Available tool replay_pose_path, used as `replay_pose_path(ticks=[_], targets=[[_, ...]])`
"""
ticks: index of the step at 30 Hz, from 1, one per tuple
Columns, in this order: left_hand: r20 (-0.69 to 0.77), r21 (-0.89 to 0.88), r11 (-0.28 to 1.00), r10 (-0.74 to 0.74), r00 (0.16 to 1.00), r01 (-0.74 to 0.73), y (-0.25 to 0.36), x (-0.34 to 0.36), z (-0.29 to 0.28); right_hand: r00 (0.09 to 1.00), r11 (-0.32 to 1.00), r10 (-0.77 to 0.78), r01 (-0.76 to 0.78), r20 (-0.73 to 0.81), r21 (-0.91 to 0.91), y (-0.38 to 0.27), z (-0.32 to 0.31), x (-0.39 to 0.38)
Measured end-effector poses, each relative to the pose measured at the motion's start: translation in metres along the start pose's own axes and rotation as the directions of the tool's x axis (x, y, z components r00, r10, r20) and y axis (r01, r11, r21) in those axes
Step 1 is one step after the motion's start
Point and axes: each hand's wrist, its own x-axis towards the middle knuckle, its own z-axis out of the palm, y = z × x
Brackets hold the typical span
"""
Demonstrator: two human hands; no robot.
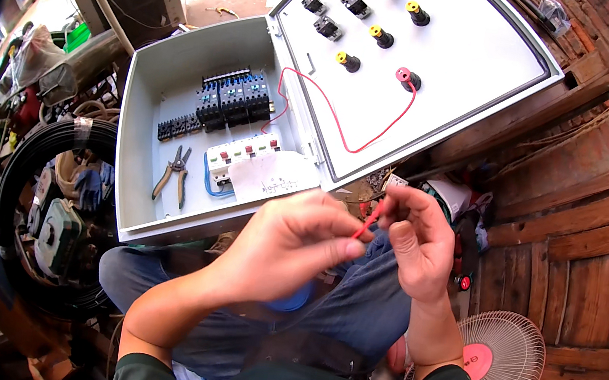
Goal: The person strips red wires with pliers and connects them to terminals inside an open electrical box. They use a screwdriver to tighten connections and route wires through the box.
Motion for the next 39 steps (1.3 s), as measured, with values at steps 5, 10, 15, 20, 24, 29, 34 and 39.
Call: replay_pose_path(ticks=[5, 10, 15, 20, 24, 29, 34, 39], targets=[[-0.128, -0.541, 0.838, -0.002, 0.992, -0.068, -0.012, 0.040, -0.002, 0.974, 0.942, 0.101, -0.159, 0.201, 0.297, 0.029, 0.025, -0.012], [-0.210, -0.657, 0.754, -0.149, 0.966, -0.026, -0.026, 0.090, -0.042, 0.979, 0.982, 0.166, -0.175, -0.118, -0.067, 0.014, -0.002, 0.013], [-0.121, -0.593, 0.799, -0.214, 0.969, 0.102, -0.050, 0.135, -0.055, 0.931, 0.596, -0.365, 0.223, -0.013, -0.772, -0.020, -0.021, 0.062], [-0.182, -0.607, 0.791, -0.226, 0.957, 0.071, -0.062, 0.170, -0.053, 0.861, 0.065, -0.428, 0.333, 0.275, -0.941, -0.050, -0.024, 0.105], [-0.200, -0.685, 0.728, -0.212, 0.957, 0.018, -0.079, 0.189, -0.052, 0.868, -0.108, -0.357, 0.328, 0.345, -0.938, -0.058, -0.027, 0.125], [-0.183, -0.720, 0.694, -0.214, 0.960, 0.017, -0.085, 0.194, -0.051, 0.871, -0.128, -0.348, 0.322, 0.346, -0.938, -0.055, -0.031, 0.129], [-0.162, -0.708, 0.705, -0.214, 0.963, 0.037, -0.084, 0.188, -0.050, 0.865, -0.131, -0.341, 0.345, 0.369, -0.929, -0.057, -0.034, 0.125], [-0.149, -0.694, 0.719, -0.194, 0.970, 0.037, -0.075, 0.185, -0.047, 0.842, -0.155, -0.343, 0.387, 0.417, -0.909, -0.066, -0.033, 0.119]])
